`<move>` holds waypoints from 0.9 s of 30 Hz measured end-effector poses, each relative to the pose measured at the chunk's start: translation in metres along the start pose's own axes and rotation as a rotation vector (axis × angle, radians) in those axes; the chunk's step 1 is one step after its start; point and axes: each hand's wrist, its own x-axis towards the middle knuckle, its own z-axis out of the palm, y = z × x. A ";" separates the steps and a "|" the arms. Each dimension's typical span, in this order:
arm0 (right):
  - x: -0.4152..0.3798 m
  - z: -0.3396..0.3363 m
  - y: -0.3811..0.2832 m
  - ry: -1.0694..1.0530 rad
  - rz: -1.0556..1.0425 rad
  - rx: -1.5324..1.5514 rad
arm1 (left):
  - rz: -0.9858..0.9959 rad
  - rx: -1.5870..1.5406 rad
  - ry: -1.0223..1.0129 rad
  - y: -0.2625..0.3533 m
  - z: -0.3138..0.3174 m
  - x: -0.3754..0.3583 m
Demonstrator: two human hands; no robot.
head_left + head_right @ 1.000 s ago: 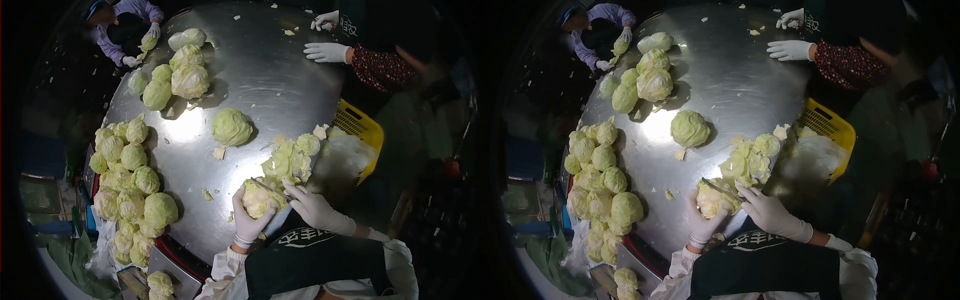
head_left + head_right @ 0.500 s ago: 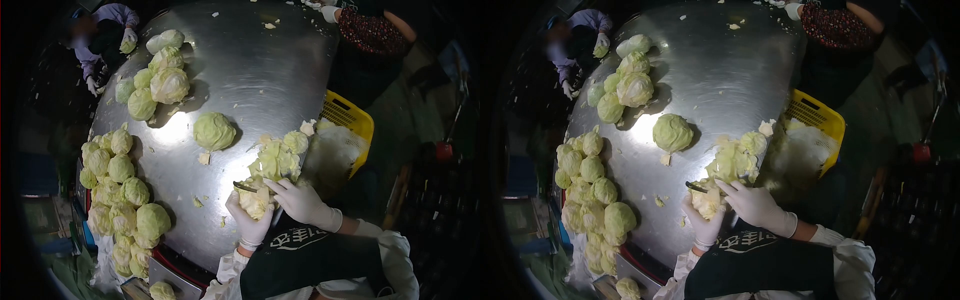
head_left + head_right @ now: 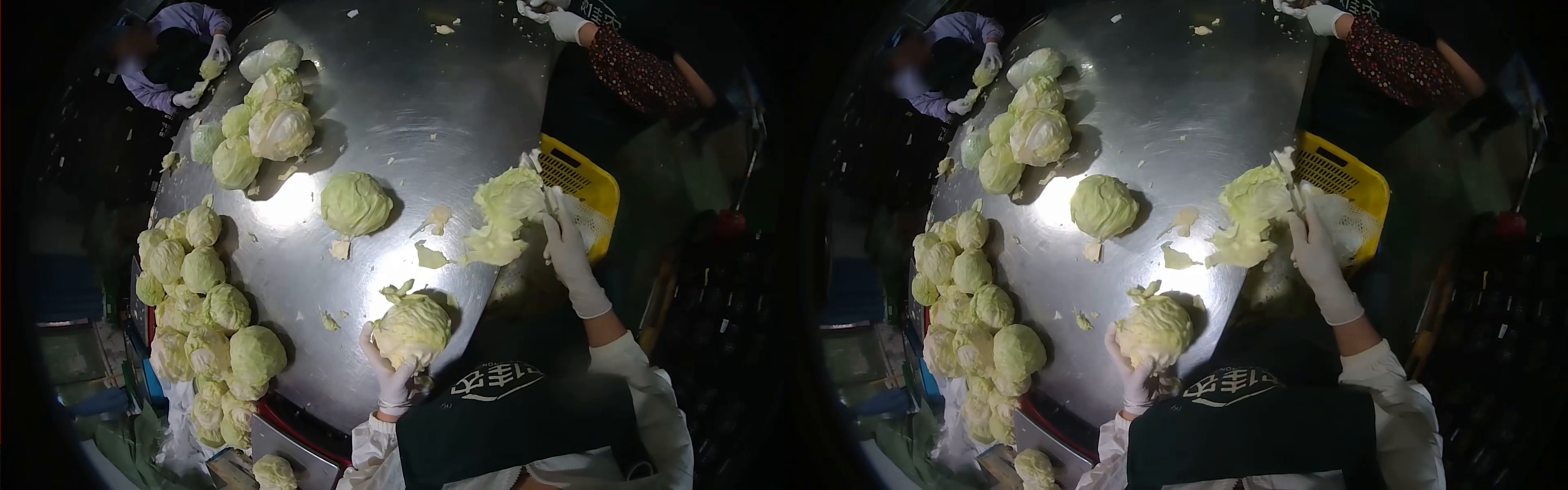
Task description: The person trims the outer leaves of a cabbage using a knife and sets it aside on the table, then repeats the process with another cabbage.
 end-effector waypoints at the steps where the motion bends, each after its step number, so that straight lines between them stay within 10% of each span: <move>1: 0.005 -0.004 0.032 0.048 -0.232 -0.172 | -0.002 -0.014 0.028 0.005 0.009 0.001; 8: -0.085 0.052 -0.006 -0.561 -0.564 -0.178 | 0.175 0.271 0.077 -0.009 0.066 0.005; 14: -0.083 0.055 -0.013 -0.651 -0.529 -0.318 | 0.253 0.529 0.081 -0.017 0.068 0.002; 16: -0.074 0.066 0.009 -0.378 -0.800 -0.244 | 0.217 0.483 0.105 -0.018 0.072 0.004; 18: -0.065 0.057 0.008 -0.570 0.000 0.277 | 0.198 0.448 0.126 -0.017 0.068 0.004; 27: -0.061 0.050 -0.022 -0.503 -0.590 -0.142 | 0.261 0.532 0.050 -0.027 0.060 -0.001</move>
